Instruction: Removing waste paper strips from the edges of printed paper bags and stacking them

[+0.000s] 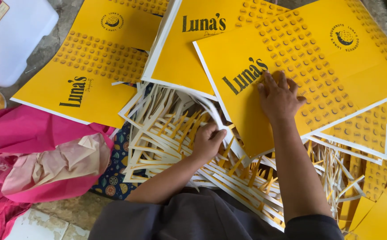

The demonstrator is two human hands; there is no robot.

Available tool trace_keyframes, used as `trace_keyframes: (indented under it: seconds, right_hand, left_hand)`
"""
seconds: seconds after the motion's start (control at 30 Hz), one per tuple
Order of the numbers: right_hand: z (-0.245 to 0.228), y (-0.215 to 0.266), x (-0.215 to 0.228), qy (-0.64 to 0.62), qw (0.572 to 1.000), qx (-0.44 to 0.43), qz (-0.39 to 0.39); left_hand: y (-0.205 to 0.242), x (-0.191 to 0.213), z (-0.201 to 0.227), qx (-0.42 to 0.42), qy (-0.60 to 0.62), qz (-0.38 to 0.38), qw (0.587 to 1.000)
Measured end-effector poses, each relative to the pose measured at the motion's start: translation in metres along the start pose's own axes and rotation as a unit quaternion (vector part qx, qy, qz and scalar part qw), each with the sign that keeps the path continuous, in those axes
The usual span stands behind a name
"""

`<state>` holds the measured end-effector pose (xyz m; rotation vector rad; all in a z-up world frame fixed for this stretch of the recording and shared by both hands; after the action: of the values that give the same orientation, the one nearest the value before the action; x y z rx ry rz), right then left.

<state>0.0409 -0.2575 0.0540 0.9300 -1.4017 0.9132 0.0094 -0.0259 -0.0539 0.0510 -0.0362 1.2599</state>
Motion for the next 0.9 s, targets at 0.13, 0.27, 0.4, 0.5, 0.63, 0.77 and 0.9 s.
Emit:
trace_keyframes:
  seconds: [0.13,0.27,0.4,0.5,0.63,0.77,0.9]
  right_hand:
    - [0.004,-0.007,-0.004,0.021,1.0,-0.009,-0.001]
    - [0.024,-0.012,-0.015,0.063,0.998,0.028,0.007]
    - [0.089,-0.012,-0.029,-0.019,0.945,0.2,0.258]
    - [0.118,0.012,-0.011,-0.105,0.903,0.302,0.286]
    - [0.143,0.02,-0.006,-0.13,0.985,0.085,0.071]
    - [0.11,0.018,0.012,-0.109,0.988,-0.103,-0.029]
    - [0.08,0.032,0.01,-0.079,0.986,-0.138,-0.055]
  left_hand:
    - [0.011,0.019,0.041,0.038,0.039,-0.008,0.998]
    - [-0.002,0.009,-0.009,0.09,0.032,-0.055,0.994]
    - [0.002,0.007,0.01,0.092,-0.068,-0.092,0.989]
    - [0.004,0.007,0.014,0.084,-0.086,-0.09,0.989]
    - [0.004,0.009,0.034,0.095,-0.01,-0.097,0.991]
    - [0.001,0.012,0.034,0.081,0.0,-0.027,0.996]
    - [0.002,0.015,0.045,0.11,0.071,-0.023,0.991]
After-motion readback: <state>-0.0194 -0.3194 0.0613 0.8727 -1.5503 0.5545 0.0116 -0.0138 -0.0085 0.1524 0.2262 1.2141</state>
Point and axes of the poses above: each hand's wrist, its own y-axis away from the middle knuckle, its own x-axis out of the back of the hand, z = x × y, the point moved 2 cm from there along -y, towards the middle knuckle, and after that the axes turned 11 degrees about x, right-handed, at the moved point
